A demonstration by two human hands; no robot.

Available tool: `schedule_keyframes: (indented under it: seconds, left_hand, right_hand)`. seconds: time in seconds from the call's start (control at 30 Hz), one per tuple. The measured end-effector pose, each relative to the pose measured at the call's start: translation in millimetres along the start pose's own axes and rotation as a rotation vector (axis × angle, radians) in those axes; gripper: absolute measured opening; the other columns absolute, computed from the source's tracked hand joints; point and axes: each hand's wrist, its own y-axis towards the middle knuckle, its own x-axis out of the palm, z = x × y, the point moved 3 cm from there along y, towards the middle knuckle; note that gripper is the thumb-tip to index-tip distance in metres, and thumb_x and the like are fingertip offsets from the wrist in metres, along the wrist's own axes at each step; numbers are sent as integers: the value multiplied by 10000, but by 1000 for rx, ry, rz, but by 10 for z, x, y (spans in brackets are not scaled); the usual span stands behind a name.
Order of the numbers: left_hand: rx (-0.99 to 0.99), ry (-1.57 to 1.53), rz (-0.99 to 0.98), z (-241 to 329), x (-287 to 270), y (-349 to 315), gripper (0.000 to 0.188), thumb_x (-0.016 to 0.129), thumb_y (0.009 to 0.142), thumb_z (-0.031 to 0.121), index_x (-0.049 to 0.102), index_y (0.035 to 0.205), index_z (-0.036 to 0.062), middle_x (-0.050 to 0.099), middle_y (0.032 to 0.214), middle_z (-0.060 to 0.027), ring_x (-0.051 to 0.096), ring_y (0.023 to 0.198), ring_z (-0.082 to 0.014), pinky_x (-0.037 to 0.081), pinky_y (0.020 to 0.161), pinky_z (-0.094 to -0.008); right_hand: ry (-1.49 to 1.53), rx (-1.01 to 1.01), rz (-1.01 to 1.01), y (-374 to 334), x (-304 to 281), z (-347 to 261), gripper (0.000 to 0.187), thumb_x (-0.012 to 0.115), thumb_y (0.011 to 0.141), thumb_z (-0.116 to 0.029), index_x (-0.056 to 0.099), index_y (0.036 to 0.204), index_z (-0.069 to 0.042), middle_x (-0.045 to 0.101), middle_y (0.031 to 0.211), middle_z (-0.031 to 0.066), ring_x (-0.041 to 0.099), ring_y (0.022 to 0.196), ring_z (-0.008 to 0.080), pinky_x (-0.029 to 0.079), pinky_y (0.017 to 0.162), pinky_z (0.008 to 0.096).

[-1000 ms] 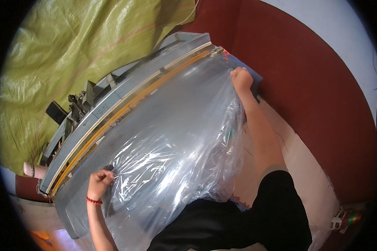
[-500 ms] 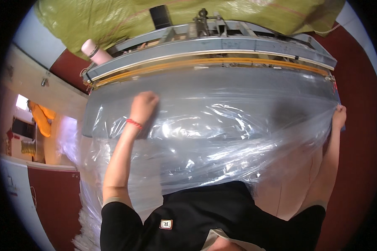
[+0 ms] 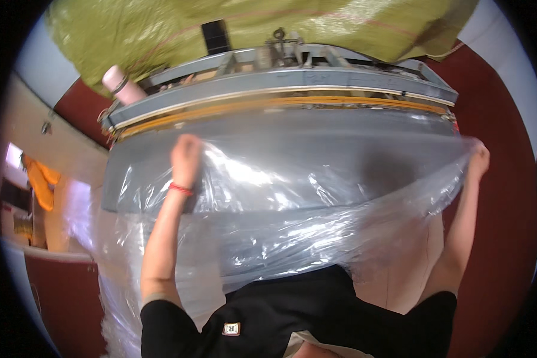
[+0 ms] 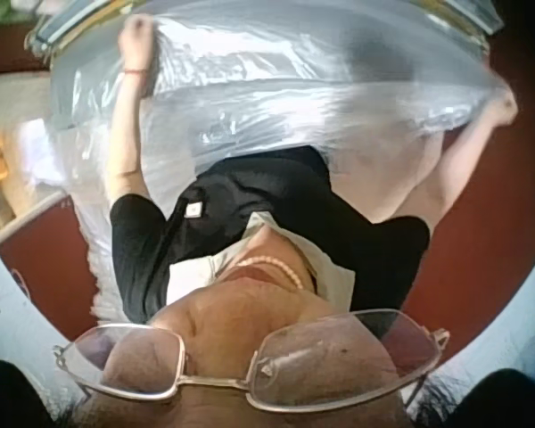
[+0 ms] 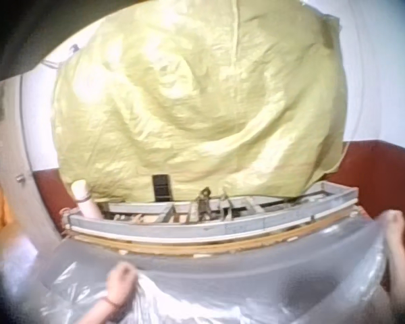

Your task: Sealing large plastic bags using a heat sealing machine.

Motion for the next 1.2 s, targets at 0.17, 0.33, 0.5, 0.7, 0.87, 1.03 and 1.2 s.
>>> schedule_keyframes:
  seconds: [0.17,0.33,0.5,0.7,0.87,1.03,1.2]
  left_hand:
    - [-358,-482,415,-767,-314,365,148,462,819,157,539,863,39,481,705,6,433,603,-70,371,527,-224]
    - [-336,-473,484,-1528,-440,761,121,531,823,181,536,756,81,439,576,47,362,482,-38,295,432,-187]
    - [-254,-388,476,-1623,-378,863,180,585,810,195,501,678,105,435,553,53,340,457,-33,262,403,-188]
    - [-270,-399,500,-1838,-488,916,142,558,811,141,463,726,81,468,605,12,415,506,-62,348,431,-200]
    - [-246,-275,741,-1720,-568,885,283,487,794,112,439,518,71,376,504,57,317,472,-42,257,429,-224]
    - [-194,-344,354,-1271,-513,723,78,509,806,62,489,731,53,448,671,34,404,598,-52,332,534,-197]
    - [-39,-496,319,-364,-1005,178,57,502,812,18,468,828,60,464,747,18,420,645,-65,355,612,-191]
  right_hand:
    - [-53,-354,-21,-676,1123,-792,253,460,857,-237,527,812,3,576,776,144,563,767,244,432,718,362]
    - [359,-87,-181,-1032,2025,-888,140,554,822,-134,530,832,3,590,770,95,558,715,170,437,679,286]
    - [635,194,-277,-1031,2068,-893,148,620,777,-89,514,832,-1,580,735,46,539,653,102,437,606,240]
    - [573,118,-102,-955,1986,-888,179,599,782,-88,470,885,-21,556,689,47,500,564,103,413,535,241]
    - [409,169,-79,-1044,1809,-1294,148,518,801,-83,479,941,-52,571,733,84,533,648,151,442,601,281]
    - [184,161,5,-1050,1708,-1393,188,531,802,-108,500,974,-38,577,824,102,549,728,223,437,684,322]
    - [407,-597,-177,-1915,1517,-2893,224,595,746,-96,535,953,-35,544,956,121,497,935,274,376,841,359]
